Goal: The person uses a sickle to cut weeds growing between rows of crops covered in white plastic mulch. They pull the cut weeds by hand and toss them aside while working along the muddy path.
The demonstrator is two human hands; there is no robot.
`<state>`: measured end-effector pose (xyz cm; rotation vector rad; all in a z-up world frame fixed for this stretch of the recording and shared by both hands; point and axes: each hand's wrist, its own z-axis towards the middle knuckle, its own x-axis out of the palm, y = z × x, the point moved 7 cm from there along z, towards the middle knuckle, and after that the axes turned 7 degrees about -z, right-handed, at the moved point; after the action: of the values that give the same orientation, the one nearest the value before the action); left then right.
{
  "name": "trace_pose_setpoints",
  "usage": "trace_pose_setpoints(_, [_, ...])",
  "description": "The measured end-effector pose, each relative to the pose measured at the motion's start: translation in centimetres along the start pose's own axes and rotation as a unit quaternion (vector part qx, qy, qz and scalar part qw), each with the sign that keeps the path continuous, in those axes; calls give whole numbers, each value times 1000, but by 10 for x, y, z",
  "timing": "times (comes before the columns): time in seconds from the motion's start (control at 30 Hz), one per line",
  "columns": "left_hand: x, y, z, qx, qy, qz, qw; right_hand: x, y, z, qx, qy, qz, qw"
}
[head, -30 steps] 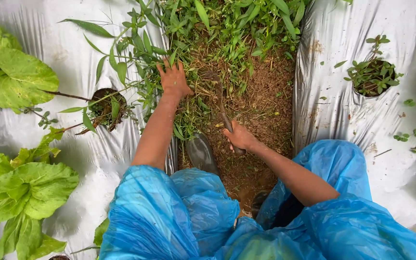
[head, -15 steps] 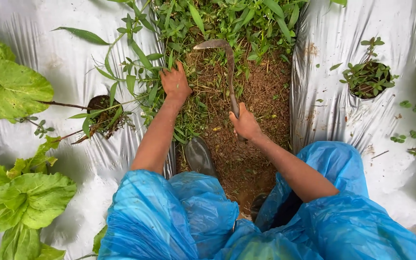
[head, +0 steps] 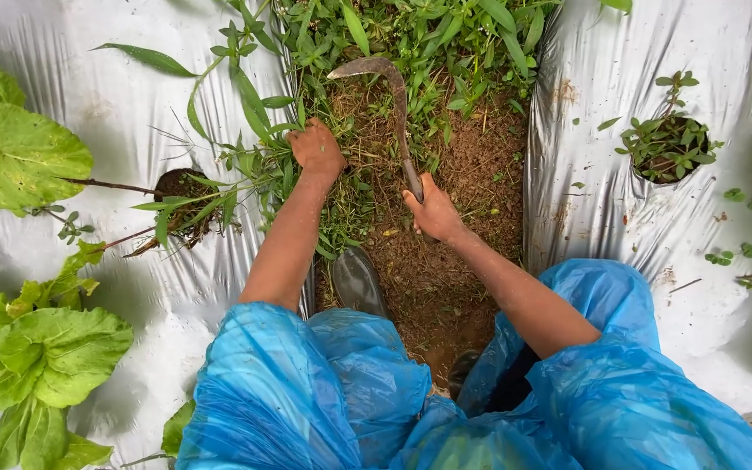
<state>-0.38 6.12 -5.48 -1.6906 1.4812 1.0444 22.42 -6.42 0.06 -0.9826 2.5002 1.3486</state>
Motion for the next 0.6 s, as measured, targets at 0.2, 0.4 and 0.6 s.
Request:
trace_pose_setpoints(0.2, [39, 1, 18, -4, 6, -26, 1000, -3, 4, 6, -26, -12, 9, 1000])
trace_pose_setpoints(0.4, [10, 6, 2, 3, -60, -23, 998, 11, -27, 22, -18, -9, -64, 998])
trace_pose_setpoints(0.6, [66, 2, 14, 37, -3, 46, 998, 6, -25, 24, -5, 11, -129, 992])
